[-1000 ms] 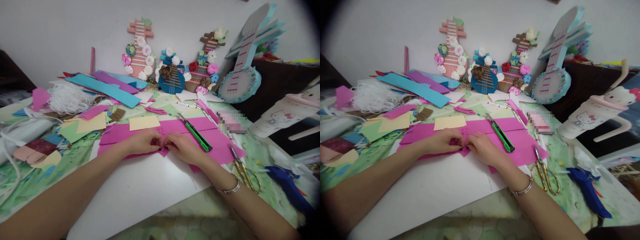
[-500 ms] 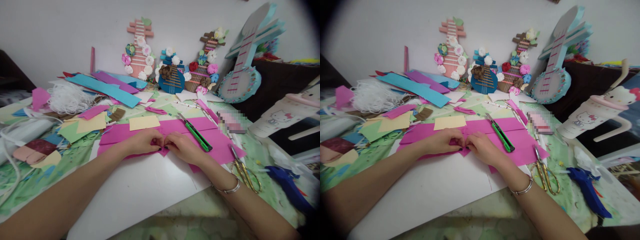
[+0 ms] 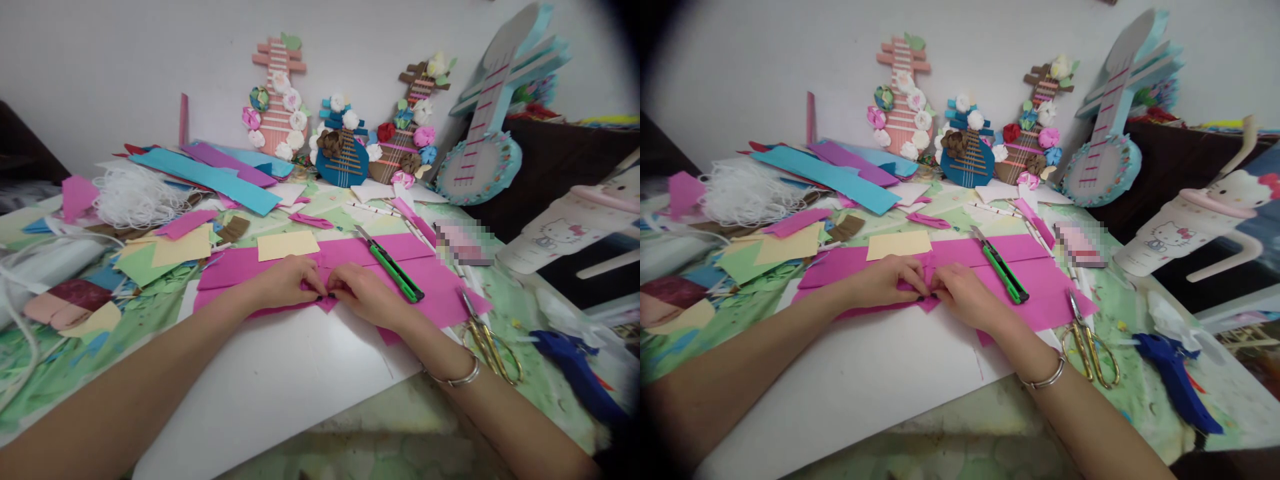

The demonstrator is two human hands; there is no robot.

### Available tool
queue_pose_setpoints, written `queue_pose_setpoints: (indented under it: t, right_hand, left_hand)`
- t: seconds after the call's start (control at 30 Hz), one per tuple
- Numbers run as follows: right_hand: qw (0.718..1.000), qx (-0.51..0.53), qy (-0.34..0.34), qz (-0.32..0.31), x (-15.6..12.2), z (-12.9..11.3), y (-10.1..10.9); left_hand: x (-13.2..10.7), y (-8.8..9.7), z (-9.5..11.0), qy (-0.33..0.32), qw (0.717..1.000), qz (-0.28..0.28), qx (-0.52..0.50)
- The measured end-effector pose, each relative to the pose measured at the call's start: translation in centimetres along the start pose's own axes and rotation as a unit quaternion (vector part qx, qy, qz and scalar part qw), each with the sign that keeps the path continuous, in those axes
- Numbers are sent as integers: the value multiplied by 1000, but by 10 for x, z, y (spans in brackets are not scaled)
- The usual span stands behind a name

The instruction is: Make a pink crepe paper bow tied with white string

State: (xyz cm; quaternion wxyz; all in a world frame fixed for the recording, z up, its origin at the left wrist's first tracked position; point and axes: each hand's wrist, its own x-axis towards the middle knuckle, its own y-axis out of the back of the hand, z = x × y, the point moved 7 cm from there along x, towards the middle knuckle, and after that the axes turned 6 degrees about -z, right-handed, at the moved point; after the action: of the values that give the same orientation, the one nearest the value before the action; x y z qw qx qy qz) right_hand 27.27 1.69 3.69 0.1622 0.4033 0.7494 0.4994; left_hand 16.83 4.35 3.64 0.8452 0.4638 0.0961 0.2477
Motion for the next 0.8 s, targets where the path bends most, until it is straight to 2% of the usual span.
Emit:
queue_pose_setpoints:
  t: [0.23, 0.4, 0.8]
  right_hand:
    - [999, -32, 23, 10, -3, -8, 9]
    - [996, 20, 78, -42, -9, -21, 19]
    - [986, -34, 131, -101, -13, -34, 8]
  left_hand:
    - [-1, 0, 3, -16, 1000, 4, 9]
    - [-1, 0, 4, -17, 1000, -7, 10]
    - [-1, 1, 2, -18, 1000, -3, 6]
